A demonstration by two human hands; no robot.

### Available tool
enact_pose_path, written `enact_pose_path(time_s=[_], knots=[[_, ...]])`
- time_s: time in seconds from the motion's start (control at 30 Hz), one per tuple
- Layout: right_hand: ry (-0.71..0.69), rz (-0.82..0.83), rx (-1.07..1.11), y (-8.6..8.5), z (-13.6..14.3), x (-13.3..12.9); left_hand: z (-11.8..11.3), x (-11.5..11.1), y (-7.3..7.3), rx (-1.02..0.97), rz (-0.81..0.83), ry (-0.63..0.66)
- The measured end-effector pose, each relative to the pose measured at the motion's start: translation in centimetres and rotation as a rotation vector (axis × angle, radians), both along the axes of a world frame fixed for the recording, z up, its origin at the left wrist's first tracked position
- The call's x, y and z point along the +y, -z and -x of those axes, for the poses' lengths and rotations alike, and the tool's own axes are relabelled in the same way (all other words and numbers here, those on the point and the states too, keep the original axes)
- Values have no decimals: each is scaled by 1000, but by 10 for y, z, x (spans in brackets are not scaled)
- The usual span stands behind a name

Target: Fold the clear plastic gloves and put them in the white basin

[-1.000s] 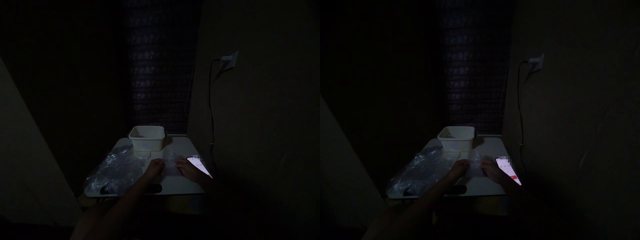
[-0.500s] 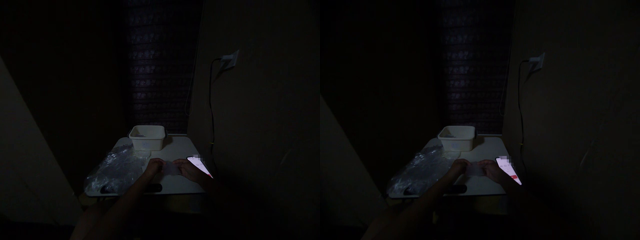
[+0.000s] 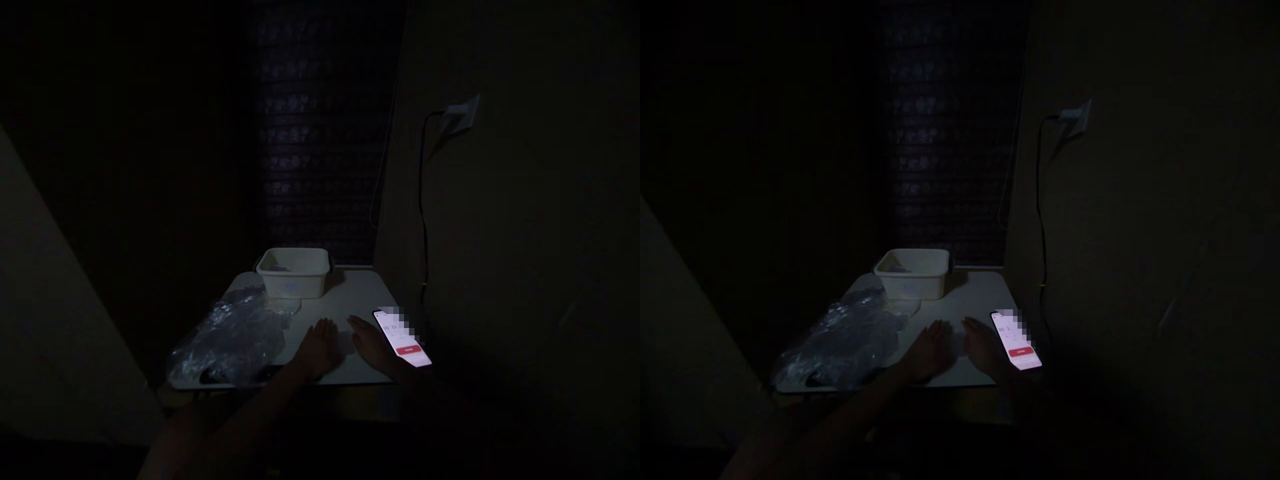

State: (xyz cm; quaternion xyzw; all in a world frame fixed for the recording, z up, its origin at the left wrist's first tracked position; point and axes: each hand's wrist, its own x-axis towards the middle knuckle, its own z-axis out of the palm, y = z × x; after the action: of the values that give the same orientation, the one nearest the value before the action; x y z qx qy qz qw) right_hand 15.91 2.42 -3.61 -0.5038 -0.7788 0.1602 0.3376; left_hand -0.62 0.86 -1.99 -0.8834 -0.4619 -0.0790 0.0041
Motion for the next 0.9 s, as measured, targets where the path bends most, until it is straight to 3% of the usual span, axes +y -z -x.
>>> enact_pose_path(time_s=[0.1, 0.23, 0.5, 0.9], knots=[[-123, -132, -332, 7, 14, -9, -12, -9, 12, 52, 21, 3], [-110, -169, -516, 19, 23, -11, -17, -10, 24, 80, 13, 4], [-129, -182, -564, 28, 20, -9, -18, -12, 27, 103, 36, -46], [-146, -180, -584, 23, 20, -14, -19, -17, 18, 145, 48, -37]])
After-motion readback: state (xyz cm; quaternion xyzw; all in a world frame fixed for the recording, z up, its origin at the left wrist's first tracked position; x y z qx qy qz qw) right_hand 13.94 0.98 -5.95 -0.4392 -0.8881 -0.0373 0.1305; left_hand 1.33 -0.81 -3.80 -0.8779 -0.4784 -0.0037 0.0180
